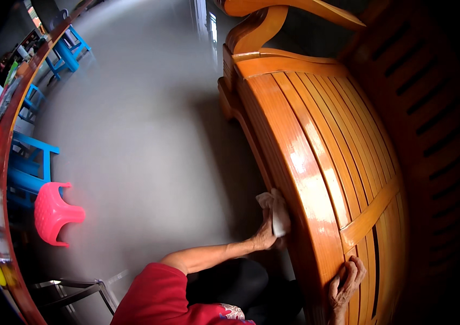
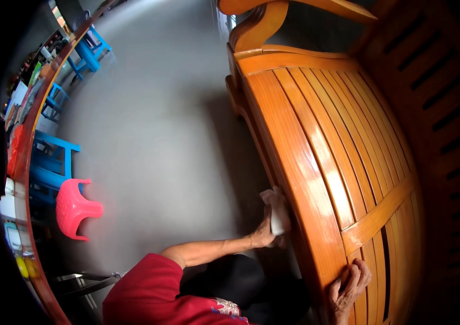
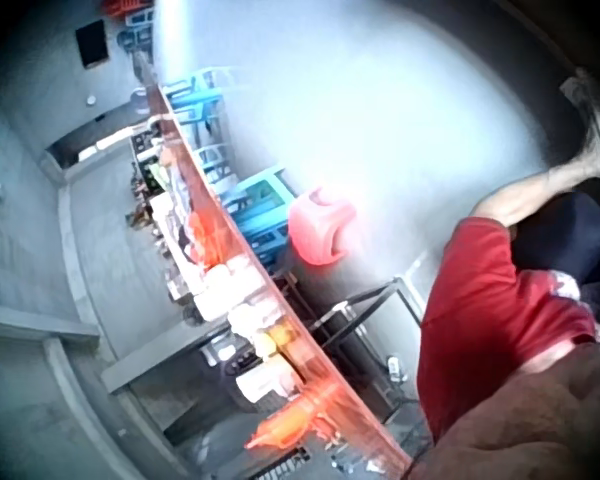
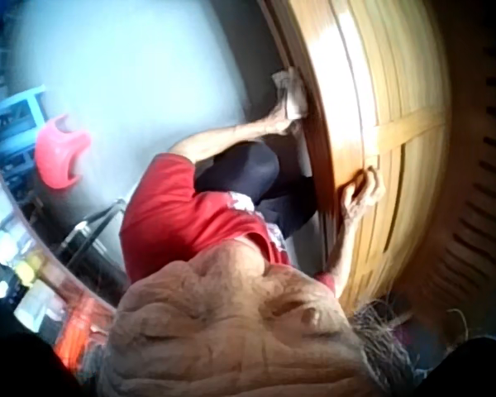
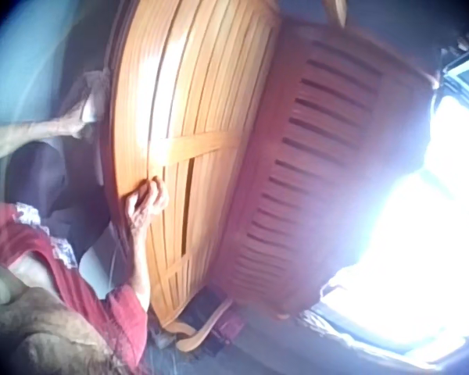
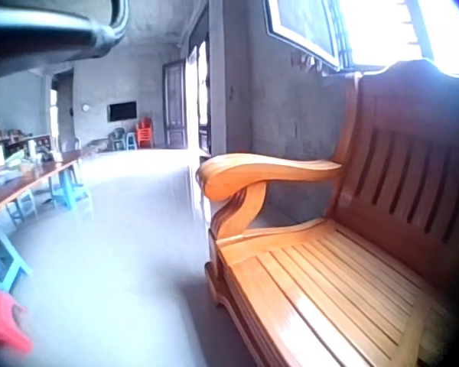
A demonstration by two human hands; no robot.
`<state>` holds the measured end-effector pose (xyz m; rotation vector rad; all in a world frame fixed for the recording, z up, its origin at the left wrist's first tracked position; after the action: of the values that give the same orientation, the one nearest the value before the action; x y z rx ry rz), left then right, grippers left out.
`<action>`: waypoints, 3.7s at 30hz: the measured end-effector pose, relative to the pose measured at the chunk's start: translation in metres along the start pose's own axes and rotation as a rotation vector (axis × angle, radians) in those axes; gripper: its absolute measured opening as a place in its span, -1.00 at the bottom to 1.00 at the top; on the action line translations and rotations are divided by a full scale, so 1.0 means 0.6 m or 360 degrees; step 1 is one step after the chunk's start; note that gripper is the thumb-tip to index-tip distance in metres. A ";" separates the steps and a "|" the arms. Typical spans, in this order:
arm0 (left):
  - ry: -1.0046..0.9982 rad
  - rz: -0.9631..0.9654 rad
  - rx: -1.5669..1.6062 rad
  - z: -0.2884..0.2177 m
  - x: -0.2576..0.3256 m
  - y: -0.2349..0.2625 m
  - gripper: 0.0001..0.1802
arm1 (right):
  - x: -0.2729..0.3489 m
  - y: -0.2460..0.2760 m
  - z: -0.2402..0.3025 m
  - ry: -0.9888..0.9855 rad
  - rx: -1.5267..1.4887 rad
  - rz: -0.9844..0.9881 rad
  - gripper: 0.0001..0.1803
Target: The person wipes a window frame and then thoroughly cleans a wooden bench using a white cloth. They wipe the backrest, seat, and armrests of the bench in a systematic manner.
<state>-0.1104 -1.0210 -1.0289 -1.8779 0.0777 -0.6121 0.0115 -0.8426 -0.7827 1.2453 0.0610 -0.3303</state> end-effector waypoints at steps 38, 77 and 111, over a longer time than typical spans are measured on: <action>0.0717 0.0316 -0.0305 -0.034 0.068 -0.177 -0.41 | -0.008 0.001 0.012 -0.0087 0.0106 -0.0043 -0.62; -0.1367 0.0915 -0.4110 -0.315 -0.133 -0.378 -0.17 | -0.241 -0.052 -0.120 -0.0306 0.0203 -0.0319 -0.58; -0.1319 0.1157 -0.4008 -0.322 -0.127 -0.408 -0.13 | -0.409 -0.077 -0.342 -0.1850 0.0938 -0.0720 -0.72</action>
<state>-0.3192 -1.0646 -0.7892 -3.5946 1.4140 1.7869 -0.2072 -0.6114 -0.8366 1.4304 -0.8126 -1.5000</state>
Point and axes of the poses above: each hand's wrist, its own x-axis away from the middle knuckle, its own y-axis out of the back of the hand, z = x × y, the point moved 6 cm from there along -x, towards the middle knuckle, and after that the axes turned 9 degrees about -y, right-handed, at the moved point
